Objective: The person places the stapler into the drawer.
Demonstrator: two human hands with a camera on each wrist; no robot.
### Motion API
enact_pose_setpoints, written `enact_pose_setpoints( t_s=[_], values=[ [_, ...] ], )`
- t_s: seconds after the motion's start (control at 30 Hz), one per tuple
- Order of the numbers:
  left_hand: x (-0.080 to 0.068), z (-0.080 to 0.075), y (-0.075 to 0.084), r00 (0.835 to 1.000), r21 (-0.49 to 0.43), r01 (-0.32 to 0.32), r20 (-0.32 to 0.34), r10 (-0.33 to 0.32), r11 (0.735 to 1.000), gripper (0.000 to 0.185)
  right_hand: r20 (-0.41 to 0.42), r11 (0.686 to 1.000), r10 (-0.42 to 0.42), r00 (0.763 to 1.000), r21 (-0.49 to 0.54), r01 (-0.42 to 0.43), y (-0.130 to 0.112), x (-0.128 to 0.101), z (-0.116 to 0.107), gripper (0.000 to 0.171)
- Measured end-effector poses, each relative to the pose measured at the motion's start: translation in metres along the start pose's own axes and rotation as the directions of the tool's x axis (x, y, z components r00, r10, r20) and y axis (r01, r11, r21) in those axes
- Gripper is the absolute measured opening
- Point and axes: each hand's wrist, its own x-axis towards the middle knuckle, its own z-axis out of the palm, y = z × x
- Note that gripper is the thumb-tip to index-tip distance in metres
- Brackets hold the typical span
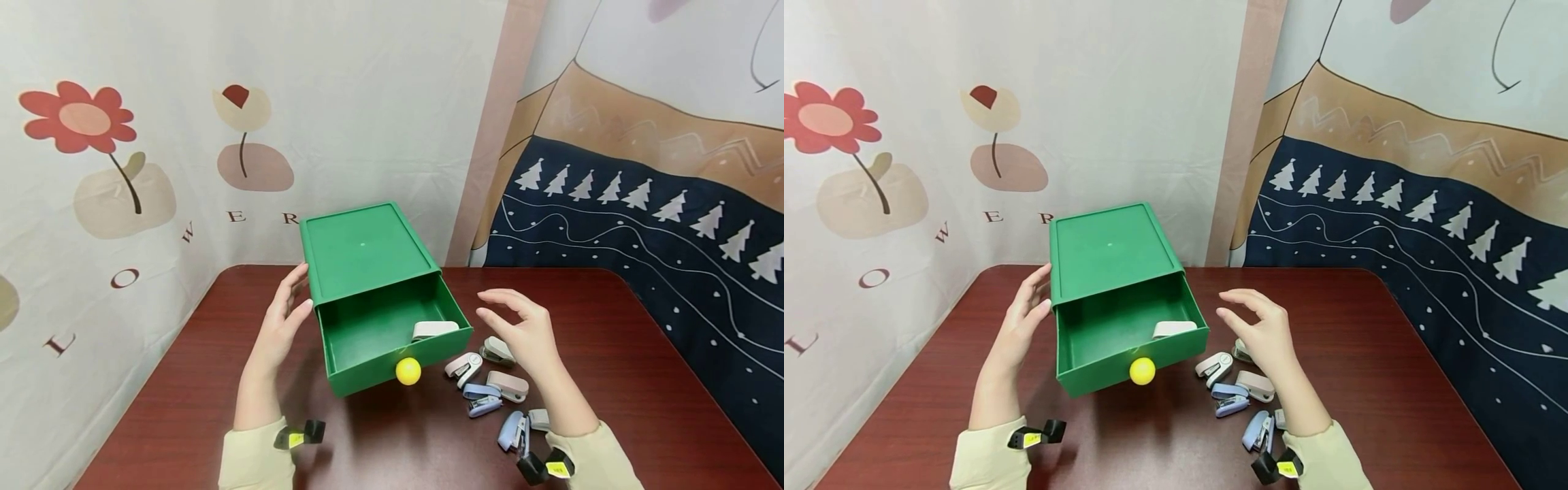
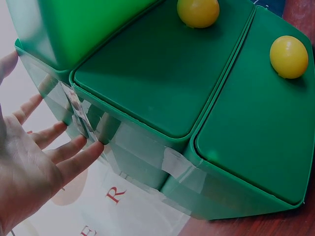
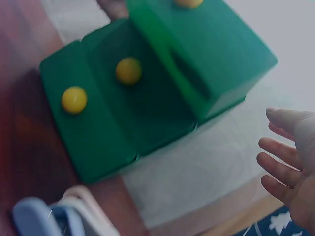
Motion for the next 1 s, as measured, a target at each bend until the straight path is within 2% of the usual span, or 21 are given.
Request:
enact_pose_setpoints(
  t_s=[0.23, 0.53, 0.77, 1.0],
  values=[
    [0.0, 0.0, -0.001, 1.0, 0.003, -0.004, -0.001, 0.004, 1.0, 0.055, 0.037, 0.996, 0.039, 0.999, -0.087, -0.035, 0.029, -0.013, -0.005, 0.03],
    [-0.001, -0.001, -0.002, 1.0, 0.003, 0.003, -0.002, -0.003, 1.0, 0.055, 0.118, 0.982, 0.056, 0.991, -0.188, -0.033, 0.061, -0.025, -0.009, 0.038],
    [0.0, -0.001, -0.001, 1.0, 0.003, -0.001, -0.001, 0.001, 1.0, 0.055, 0.194, 0.984, 0.094, 0.977, -0.168, -0.061, 0.083, -0.029, -0.011, 0.039],
    [-0.001, -0.001, 0.001, 1.0, 0.001, 0.005, 0.001, -0.005, 1.0, 0.055, 0.273, 0.979, 0.158, 0.949, -0.166, -0.115, 0.102, -0.033, -0.012, 0.039]
  ],
)
